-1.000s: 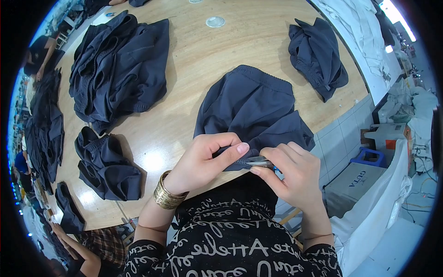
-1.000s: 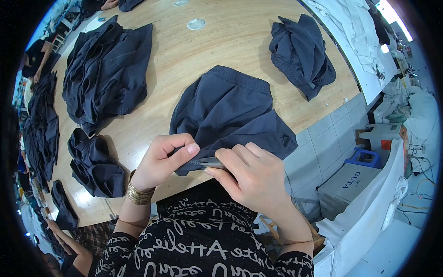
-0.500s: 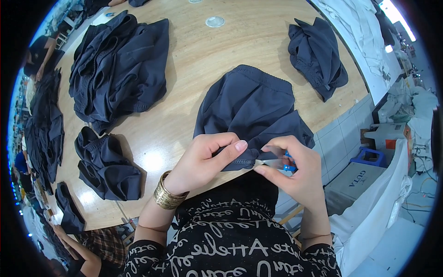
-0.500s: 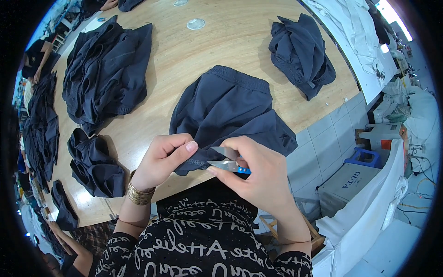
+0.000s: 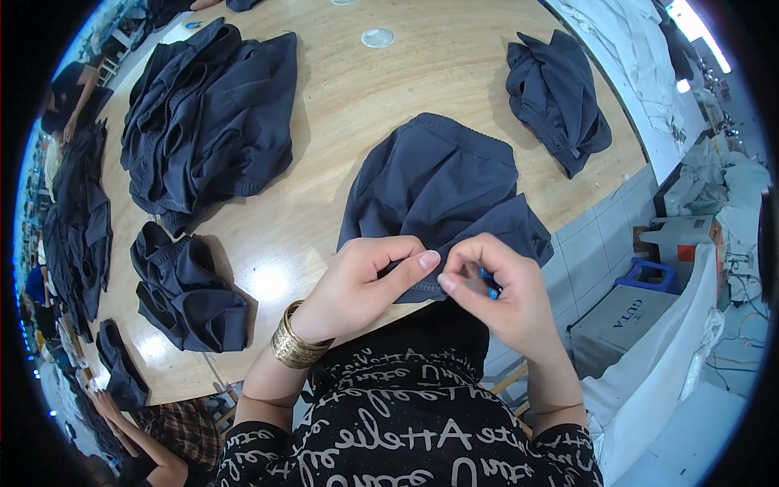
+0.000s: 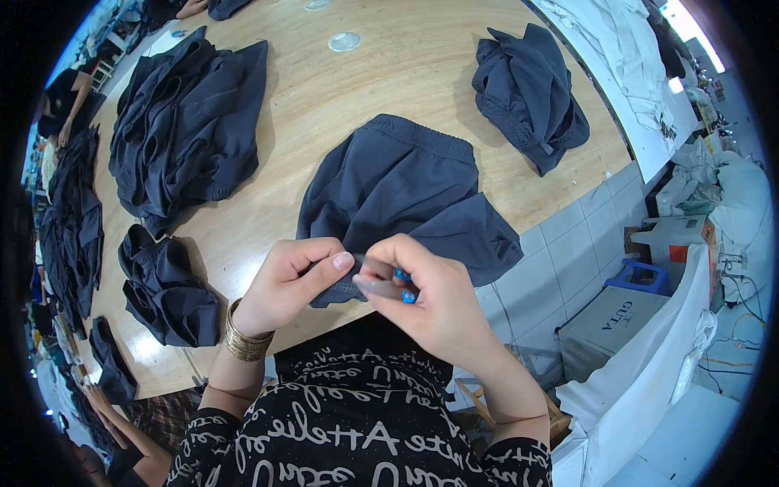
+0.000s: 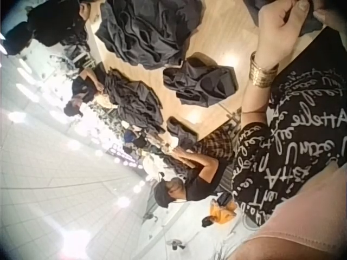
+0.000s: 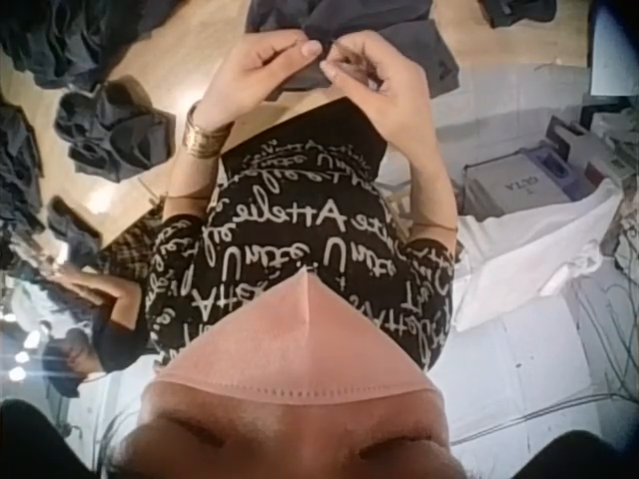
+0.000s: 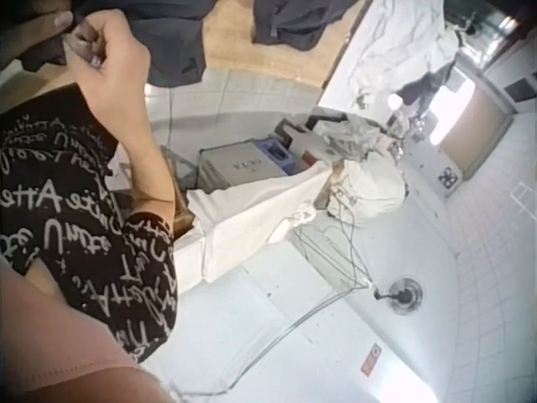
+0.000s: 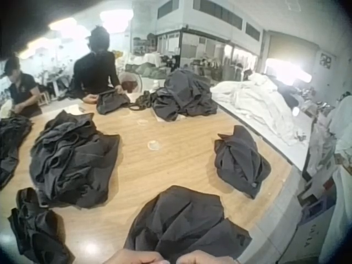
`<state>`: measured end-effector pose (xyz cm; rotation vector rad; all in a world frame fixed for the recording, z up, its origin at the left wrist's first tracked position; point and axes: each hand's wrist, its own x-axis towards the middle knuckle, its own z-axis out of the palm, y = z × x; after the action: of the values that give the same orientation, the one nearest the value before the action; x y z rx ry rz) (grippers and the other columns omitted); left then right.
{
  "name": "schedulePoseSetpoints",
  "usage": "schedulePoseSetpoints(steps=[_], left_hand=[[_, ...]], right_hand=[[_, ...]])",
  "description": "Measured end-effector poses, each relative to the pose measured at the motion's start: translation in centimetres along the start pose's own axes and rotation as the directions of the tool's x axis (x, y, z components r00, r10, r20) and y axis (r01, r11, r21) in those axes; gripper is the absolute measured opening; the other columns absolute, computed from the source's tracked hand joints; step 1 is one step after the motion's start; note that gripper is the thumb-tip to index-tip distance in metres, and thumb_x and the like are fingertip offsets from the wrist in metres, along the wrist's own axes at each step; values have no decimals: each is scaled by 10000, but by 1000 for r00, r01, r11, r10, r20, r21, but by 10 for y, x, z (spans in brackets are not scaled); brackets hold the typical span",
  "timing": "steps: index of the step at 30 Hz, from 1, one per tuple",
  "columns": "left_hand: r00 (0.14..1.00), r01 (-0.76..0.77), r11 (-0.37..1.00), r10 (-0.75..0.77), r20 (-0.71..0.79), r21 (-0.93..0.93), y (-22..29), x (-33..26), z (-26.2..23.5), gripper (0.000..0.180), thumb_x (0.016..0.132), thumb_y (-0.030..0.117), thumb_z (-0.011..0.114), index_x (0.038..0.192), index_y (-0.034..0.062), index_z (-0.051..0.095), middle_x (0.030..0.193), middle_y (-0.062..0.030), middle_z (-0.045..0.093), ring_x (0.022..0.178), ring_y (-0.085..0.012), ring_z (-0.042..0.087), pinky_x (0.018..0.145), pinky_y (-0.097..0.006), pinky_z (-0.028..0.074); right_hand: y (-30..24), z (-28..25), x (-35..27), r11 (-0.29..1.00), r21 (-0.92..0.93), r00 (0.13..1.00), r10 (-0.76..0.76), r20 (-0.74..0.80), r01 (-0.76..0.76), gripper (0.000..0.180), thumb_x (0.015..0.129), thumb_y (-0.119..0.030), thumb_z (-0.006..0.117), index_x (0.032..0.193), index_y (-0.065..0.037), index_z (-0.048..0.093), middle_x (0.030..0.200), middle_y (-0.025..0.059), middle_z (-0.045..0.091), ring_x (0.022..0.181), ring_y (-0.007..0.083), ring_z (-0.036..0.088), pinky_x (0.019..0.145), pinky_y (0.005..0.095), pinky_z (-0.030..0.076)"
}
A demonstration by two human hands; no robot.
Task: Trimming excess threads from manufactured garments using snips.
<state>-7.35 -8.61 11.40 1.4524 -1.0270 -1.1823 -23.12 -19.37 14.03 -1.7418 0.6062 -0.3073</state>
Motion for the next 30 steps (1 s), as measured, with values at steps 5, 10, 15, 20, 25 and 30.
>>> schedulePoseSetpoints(steps=[5,10,15,20,25,30], left_hand=[[1000,-12,999,11,-6,-34,-1,0,-1,286,948,216,539,769,-6,545,586,-17,417,588,-63,338,527,-244,343],[1000,-9,1000,9,7,-17,0,1,-2,288,949,214,537,768,-10,546,587,-10,418,591,-64,340,529,-246,343],[1000,-25,1000,25,7,-17,0,0,-2,280,950,210,536,785,-15,560,597,-4,424,600,-59,347,534,-242,345],[1000,-4,999,5,12,-49,2,-1,0,283,952,210,535,784,-17,558,601,0,429,604,-57,348,540,-239,349],[1000,4,998,-3,11,-60,-1,-2,-2,297,953,219,535,771,-15,547,603,7,422,606,-57,342,543,-235,350],[1000,11,999,-10,3,-47,0,-2,-2,307,953,229,536,761,-11,540,604,12,411,606,-56,336,539,-235,343]], right_hand=[[-2,-3,0,984,138,990,124,-64,-115,93,819,-35,647,848,-28,559,768,-26,503,703,31,403,627,179,337],[2,-2,-2,998,-46,999,-33,41,35,174,814,-44,667,930,-19,539,765,-13,563,654,26,457,592,189,397],[7,-2,-1,999,-43,998,0,70,3,190,815,-61,678,933,-17,535,776,8,584,681,41,501,611,196,415],[10,1,0,994,109,999,30,-15,-28,103,854,-54,631,878,-21,536,752,-32,495,655,38,385,591,185,322],[12,-5,-1,1000,-2,997,5,-76,-5,93,864,-58,617,899,-19,541,754,-33,493,663,36,398,593,181,325],[13,-13,-6,993,-112,996,-32,-89,22,177,829,-66,663,949,-11,545,765,10,546,664,54,459,615,195,404]])
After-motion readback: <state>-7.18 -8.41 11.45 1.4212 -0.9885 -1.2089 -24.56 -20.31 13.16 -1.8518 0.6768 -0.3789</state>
